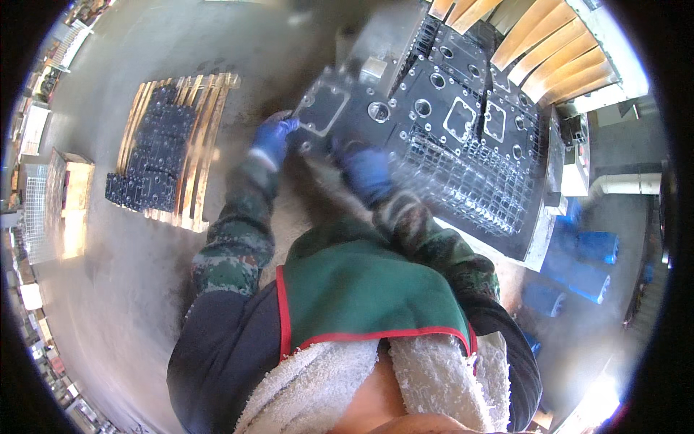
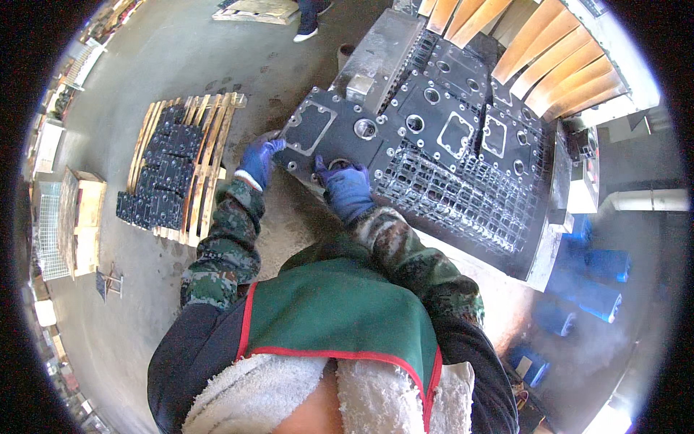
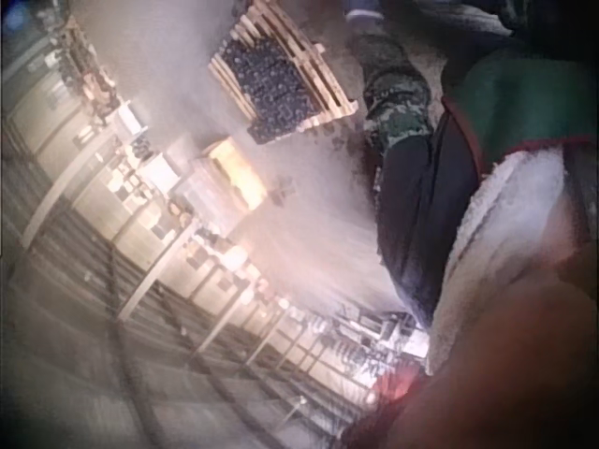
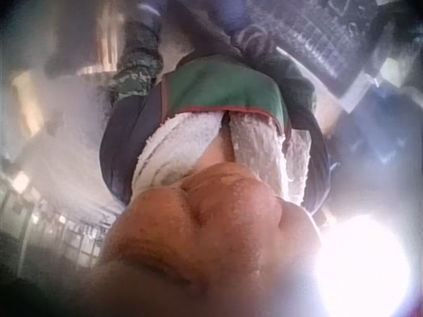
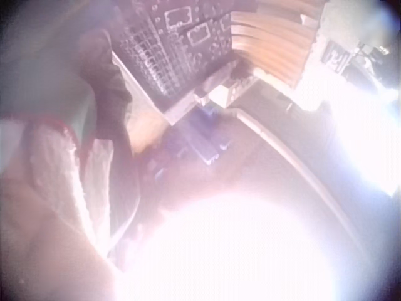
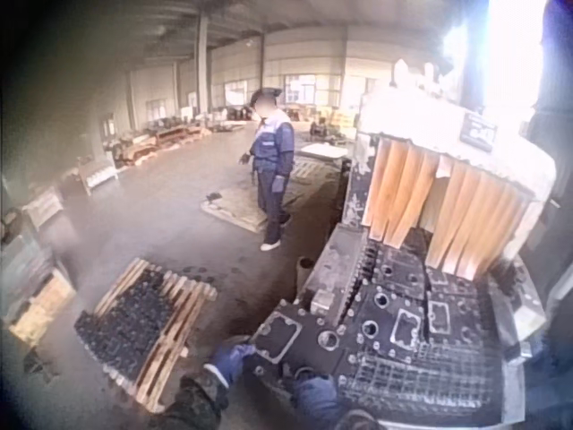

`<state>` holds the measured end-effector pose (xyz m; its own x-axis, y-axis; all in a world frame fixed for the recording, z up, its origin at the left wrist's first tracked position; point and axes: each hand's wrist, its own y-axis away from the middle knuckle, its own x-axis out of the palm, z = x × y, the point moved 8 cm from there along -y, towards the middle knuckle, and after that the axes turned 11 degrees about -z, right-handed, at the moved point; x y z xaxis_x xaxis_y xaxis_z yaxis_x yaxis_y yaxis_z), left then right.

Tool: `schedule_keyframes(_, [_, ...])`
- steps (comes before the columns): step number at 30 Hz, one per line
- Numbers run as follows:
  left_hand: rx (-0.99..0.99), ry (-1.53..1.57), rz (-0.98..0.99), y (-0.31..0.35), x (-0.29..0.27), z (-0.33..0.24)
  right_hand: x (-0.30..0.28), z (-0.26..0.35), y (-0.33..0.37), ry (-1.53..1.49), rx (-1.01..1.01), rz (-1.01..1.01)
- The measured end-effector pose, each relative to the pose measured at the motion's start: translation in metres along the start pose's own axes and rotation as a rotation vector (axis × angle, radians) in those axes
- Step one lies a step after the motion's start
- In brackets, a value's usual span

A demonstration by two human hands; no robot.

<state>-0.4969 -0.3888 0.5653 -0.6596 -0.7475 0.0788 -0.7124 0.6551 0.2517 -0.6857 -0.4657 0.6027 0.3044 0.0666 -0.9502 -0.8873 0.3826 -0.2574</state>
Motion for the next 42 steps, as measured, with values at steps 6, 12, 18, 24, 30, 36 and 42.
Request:
schedule_keyframes(6, [-0.061, 0.3, -0.094, 0.002, -0.001, 0.031, -0.067, -0.118, 0.015, -0.225, 0.32, -0.296])
schedule_keyframes(12, [0.022, 0.177, -0.117, 0.011, 0.002, 0.008, -0.018, -0.218, -0.016, -0.167, 0.337, -0.121])
schedule_keyframes(18, [0.095, 0.15, -0.136, 0.006, -0.01, 0.019, 0.02, -0.224, -0.033, -0.18, 0.013, -0.068])
schedule_keyframes(24, [0.335, -0.229, -0.083, -0.018, -0.027, 0.041, 0.017, -0.229, -0.044, -0.096, -0.026, -0.029])
schedule_keyframes(30, [0.233, 0.033, -0.357, -0.012, -0.031, 0.039, 0.002, -0.291, -0.07, -0.17, 0.109, -0.033])
schedule_keyframes(36, [0.313, -0.37, -0.224, -0.004, -0.024, 0.02, -0.127, -0.308, -0.109, -0.844, 0.191, -0.129])
schedule_keyframes(42, [0.867, -0.516, -0.184, 0.03, -0.002, -0.02, -0.258, -0.204, -0.088, -0.714, 0.065, -0.165])
